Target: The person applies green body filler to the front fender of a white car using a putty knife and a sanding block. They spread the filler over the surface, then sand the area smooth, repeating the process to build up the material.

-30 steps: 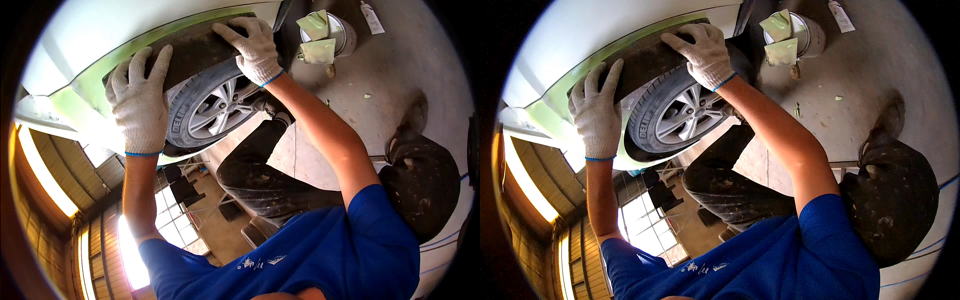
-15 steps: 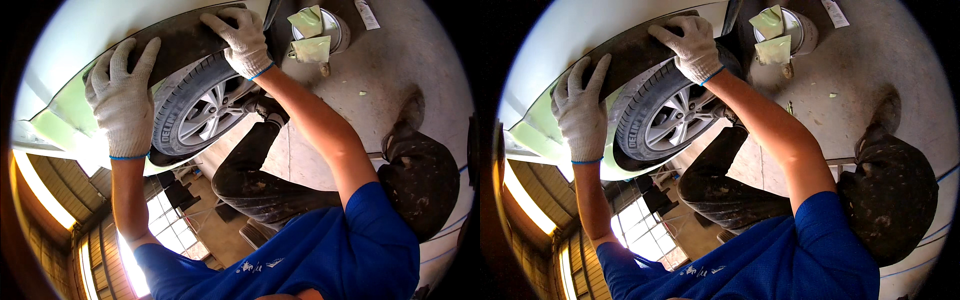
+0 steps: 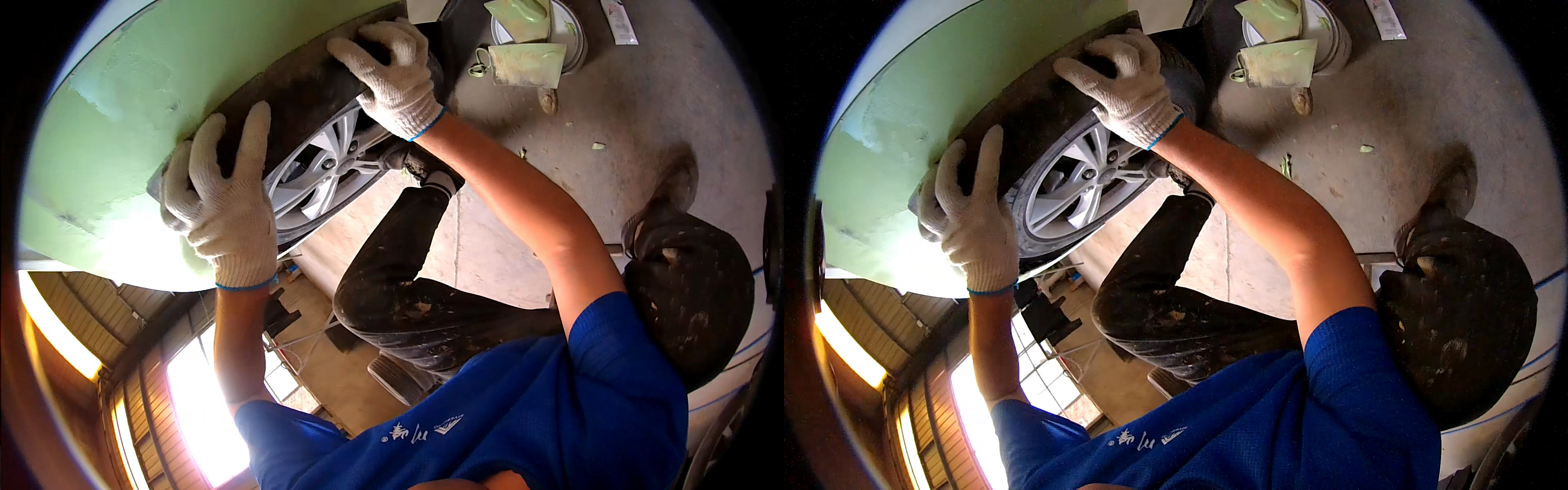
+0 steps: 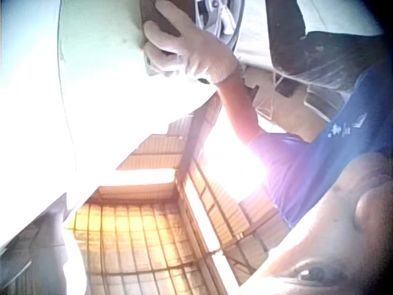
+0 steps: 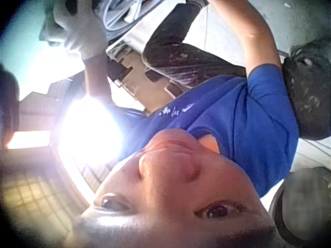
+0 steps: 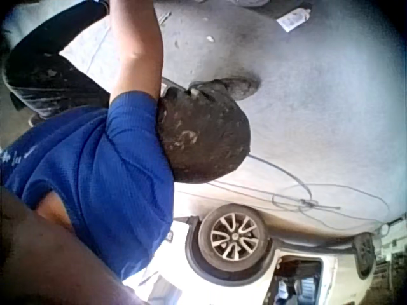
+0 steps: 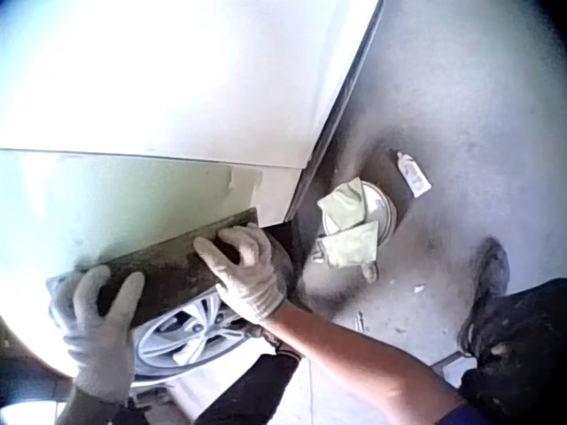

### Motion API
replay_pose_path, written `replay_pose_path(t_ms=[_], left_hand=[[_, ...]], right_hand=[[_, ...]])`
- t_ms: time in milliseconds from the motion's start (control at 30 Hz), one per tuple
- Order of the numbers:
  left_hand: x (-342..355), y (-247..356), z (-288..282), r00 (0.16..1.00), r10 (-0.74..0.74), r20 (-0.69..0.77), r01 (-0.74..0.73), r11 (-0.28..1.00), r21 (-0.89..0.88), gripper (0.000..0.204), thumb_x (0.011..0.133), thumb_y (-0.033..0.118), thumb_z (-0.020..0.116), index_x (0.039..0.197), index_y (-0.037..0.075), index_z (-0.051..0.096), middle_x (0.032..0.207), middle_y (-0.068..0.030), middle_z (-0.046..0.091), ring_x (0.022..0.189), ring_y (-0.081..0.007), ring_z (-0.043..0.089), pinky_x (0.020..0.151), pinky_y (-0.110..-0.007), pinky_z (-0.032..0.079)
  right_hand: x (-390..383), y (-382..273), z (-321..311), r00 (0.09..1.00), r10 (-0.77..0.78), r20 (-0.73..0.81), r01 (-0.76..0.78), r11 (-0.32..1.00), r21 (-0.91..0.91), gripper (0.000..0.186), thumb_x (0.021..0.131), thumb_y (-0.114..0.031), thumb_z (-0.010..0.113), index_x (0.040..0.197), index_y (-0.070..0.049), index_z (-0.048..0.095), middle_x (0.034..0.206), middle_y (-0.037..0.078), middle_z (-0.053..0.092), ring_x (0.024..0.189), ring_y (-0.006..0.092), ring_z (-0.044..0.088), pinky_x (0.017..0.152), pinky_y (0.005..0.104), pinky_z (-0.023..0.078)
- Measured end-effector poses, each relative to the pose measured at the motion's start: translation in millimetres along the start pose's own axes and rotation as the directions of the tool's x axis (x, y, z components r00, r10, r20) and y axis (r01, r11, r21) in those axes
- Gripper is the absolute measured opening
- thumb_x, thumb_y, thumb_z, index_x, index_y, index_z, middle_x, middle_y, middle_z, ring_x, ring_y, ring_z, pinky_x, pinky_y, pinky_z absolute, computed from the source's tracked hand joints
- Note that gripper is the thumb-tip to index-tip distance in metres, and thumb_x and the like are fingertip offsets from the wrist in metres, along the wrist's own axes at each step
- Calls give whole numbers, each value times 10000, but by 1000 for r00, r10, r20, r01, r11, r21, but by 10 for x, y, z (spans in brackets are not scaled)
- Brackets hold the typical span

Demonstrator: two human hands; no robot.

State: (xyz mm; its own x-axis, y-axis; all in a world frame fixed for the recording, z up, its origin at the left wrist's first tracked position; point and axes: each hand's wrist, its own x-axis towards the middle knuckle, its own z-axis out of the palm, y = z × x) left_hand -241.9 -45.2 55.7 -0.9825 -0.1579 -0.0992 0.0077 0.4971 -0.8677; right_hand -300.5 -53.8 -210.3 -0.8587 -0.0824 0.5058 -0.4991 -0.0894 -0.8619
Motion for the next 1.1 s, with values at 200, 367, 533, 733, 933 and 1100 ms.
replay_pose_path(t_ms=[200,367,533,733,933,1100], left_hand=[[-247,112,-30,995,43,92,-45,999,23,471,838,177,717,1243,418,711,1358,76,566,1233,-209,508,1027,-388,441],[2,87,-302,991,118,71,-115,992,-43,567,832,118,713,1316,410,672,1372,80,587,1262,-208,530,1124,-420,402],[145,-7,82,965,262,12,-262,963,64,503,862,194,659,1311,420,664,1396,125,533,1223,-140,514,1032,-323,432],[-329,181,214,933,265,242,-274,962,2,517,937,249,592,1433,393,563,1354,92,570,1109,-169,573,967,-360,468],[-263,229,-150,938,317,140,-303,947,-109,504,872,232,652,1358,363,634,1314,97,588,1106,-158,576,944,-368,461],[-58,132,49,950,312,10,-312,950,-18,513,843,244,667,1337,381,639,1307,124,556,1136,-130,541,910,-345,450]], right_hand=[[-183,-32,-260,989,-40,145,32,998,59,641,748,-40,739,1293,-373,680,1180,29,582,1137,300,544,1041,461,496],[17,-65,-453,999,-9,32,7,999,49,624,766,-35,739,1283,-380,680,1166,5,584,1123,294,530,1008,440,489],[-40,95,-40,998,31,54,-26,996,-86,623,750,-48,750,1280,-363,662,1122,24,576,1044,282,541,904,444,506],[-305,71,-40,970,15,241,-28,998,49,582,565,-10,812,1098,-165,636,999,99,586,928,331,611,780,436,540],[-260,88,-554,960,3,281,-34,994,104,398,611,-73,822,960,-132,639,930,68,587,881,297,628,763,425,530],[51,163,-493,976,-26,215,20,999,31,397,629,-102,833,965,-136,624,920,64,587,885,290,628,765,424,531]])
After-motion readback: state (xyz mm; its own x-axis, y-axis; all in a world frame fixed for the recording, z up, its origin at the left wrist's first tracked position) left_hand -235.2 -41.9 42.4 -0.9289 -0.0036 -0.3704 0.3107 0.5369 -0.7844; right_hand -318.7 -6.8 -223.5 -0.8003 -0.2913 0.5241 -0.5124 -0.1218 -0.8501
